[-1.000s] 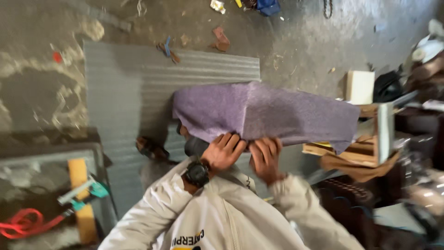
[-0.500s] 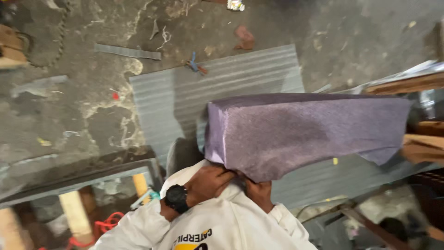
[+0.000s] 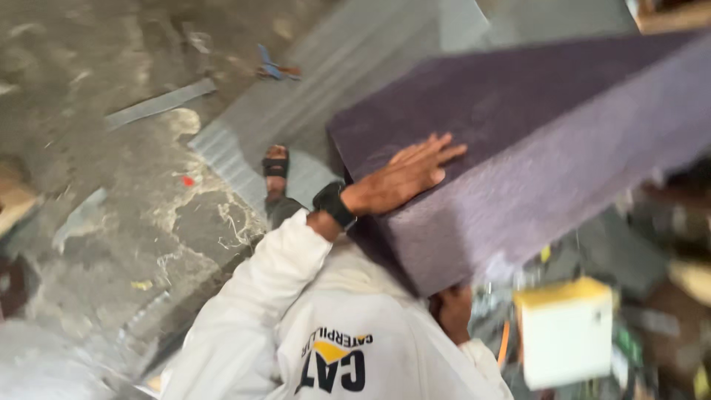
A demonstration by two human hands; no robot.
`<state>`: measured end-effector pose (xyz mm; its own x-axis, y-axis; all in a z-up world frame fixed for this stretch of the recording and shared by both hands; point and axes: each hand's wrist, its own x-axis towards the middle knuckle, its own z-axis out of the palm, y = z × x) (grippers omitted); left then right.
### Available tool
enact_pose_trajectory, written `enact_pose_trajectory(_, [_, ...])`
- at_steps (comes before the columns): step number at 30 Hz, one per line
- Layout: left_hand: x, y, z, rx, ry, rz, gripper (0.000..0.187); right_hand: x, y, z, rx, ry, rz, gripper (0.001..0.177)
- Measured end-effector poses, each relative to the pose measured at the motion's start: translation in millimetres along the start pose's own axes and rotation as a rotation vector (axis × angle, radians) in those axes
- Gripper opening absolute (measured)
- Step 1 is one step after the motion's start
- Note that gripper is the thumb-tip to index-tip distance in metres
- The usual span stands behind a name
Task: The person wraps purple fabric around a foam and wooden furniture frame by hand, pulling the material tight and folding the corners.
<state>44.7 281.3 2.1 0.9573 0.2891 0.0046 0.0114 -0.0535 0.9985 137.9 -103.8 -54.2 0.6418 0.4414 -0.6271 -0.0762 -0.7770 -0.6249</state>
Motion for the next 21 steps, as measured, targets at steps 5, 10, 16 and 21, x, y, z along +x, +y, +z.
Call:
enact_pose_trajectory(5, [-9, -33, 12, 0.062, -0.142, 0.035, 0.068, -47, -71, 85, 1.218, 0.459, -0.196, 0.037])
enact_pose_trajectory(10, [-23, -84, -1, 0.137, -0.145, -0.122, 0.071, -38, -88, 97, 1.264, 0.681, -0.234, 0.035])
enact_pose_trajectory(16, [-24, -105, -7, 0.096, -0.191, -0.103, 0.069, -28, -57, 104, 1.359, 0.792, -0.303, 0.033])
enact_pose_trajectory(21, [-18, -89, -10, 0.043, -0.195, -0.185, 0.065, -42, -63, 74, 1.308, 0.686, -0.253, 0.036])
